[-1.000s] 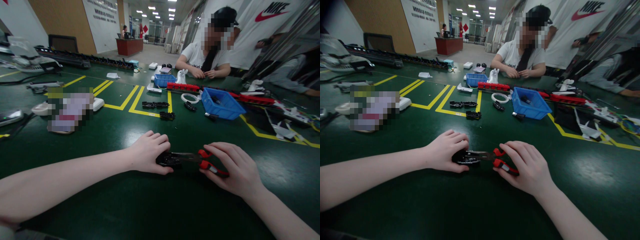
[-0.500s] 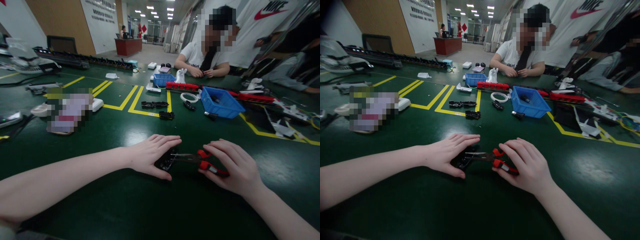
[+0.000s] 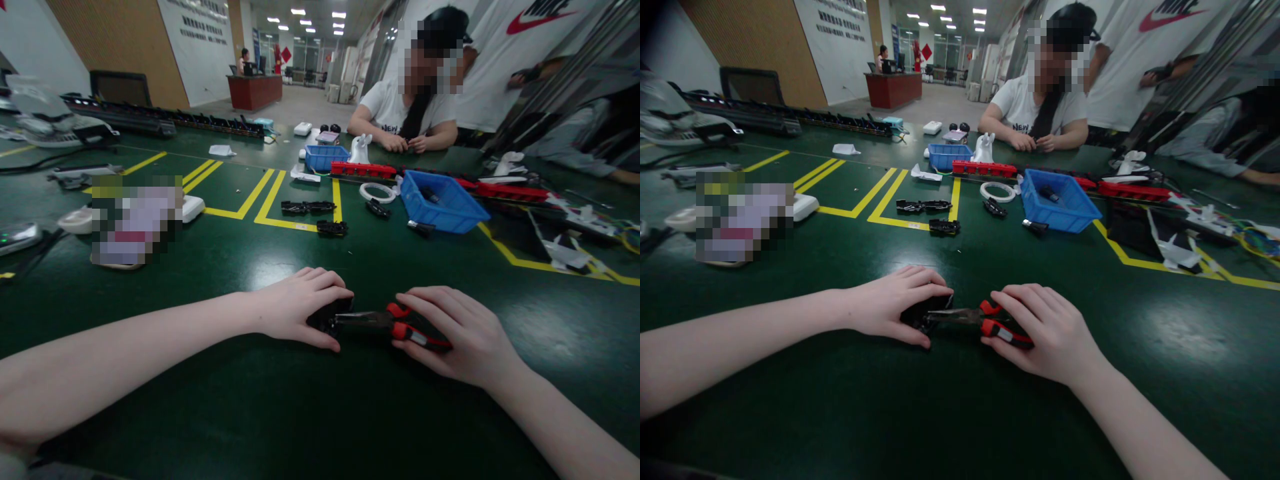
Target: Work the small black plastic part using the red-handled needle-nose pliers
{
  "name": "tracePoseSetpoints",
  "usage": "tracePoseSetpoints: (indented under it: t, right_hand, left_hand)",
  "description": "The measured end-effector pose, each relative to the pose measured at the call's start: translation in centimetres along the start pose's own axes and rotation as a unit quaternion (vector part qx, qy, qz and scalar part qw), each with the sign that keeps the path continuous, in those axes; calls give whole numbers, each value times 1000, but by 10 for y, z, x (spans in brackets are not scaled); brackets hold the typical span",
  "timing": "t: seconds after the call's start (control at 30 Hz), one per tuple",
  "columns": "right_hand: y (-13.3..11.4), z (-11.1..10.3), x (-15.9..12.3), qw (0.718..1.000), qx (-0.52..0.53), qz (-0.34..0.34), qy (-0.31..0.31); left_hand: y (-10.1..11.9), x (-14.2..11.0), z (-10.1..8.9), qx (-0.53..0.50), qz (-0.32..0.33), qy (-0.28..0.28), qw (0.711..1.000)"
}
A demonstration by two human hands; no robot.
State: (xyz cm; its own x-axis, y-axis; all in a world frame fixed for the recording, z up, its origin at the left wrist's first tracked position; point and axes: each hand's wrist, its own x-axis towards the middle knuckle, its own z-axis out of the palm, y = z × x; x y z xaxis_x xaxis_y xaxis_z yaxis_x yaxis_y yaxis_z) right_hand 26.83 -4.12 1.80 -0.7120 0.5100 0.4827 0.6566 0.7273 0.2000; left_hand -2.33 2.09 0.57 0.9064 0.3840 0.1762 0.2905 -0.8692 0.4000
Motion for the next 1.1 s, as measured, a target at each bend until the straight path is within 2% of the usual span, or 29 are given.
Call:
tracePoseSetpoints:
  t: [0.83,1.1]
  right_hand:
    - [-4,0,4,999,33,-7,-31]
    - [0,-5,2,998,29,-3,-51]
  left_hand:
    - [-2,0,1,21,16,4,1000]
    - [0,2,-2,37,15,-14,999]
